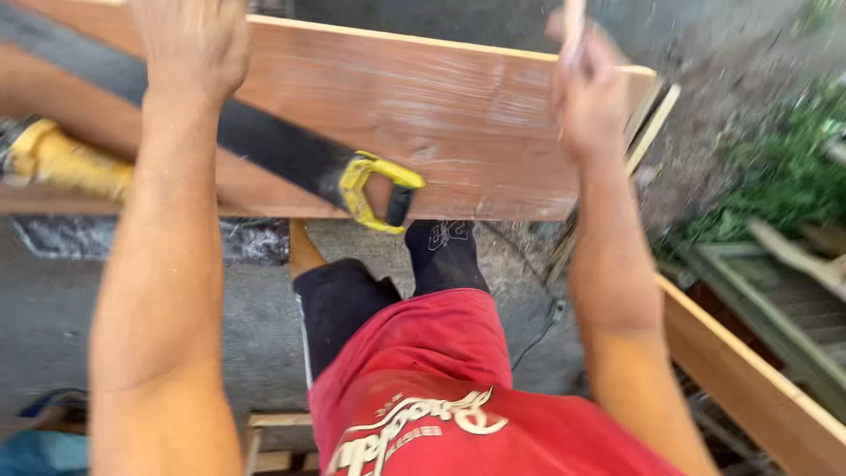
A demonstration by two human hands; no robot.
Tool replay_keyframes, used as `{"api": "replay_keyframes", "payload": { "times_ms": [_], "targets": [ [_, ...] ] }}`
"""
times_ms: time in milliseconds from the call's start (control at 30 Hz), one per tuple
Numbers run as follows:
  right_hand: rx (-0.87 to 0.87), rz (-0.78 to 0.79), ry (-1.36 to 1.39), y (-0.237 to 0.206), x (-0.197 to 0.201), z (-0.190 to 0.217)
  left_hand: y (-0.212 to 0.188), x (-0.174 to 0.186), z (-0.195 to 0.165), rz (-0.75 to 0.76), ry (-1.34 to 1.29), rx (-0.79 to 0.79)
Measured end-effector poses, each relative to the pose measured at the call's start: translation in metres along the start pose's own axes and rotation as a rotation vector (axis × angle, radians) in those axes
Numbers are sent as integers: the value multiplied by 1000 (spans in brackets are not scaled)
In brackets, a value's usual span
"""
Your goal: The person marks a line on a wooden plank, then uses a hand saw to cut along the line. After cutting, the person uses an angle grinder to smooth the edges of the cut piece.
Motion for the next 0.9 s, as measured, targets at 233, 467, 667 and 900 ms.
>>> {"api": "replay_keyframes", "payload": {
  "times_ms": [233,467,667,900],
  "targets": [
    [-84,472,630,142,-25,-21,-48,-94,27,344,226,535],
    [-246,432,553,155,-12,-78,-77,-99,53,364,334,393],
    [-223,447,449,156,-22,-79,-85,-92,52,374,342,430],
    [-181,411,463,155,-33,-88,-91,-91,55,369,324,410]
  ]
}}
Point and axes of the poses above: each hand's wrist, its own y-axis towards the middle knuckle, its own x-axis out of the back of the hand, z = x × y, the point moved 3 cm from there along y, towards the middle knuckle, and after that the axes turned 15 degrees about -z, right-handed, at the moved point
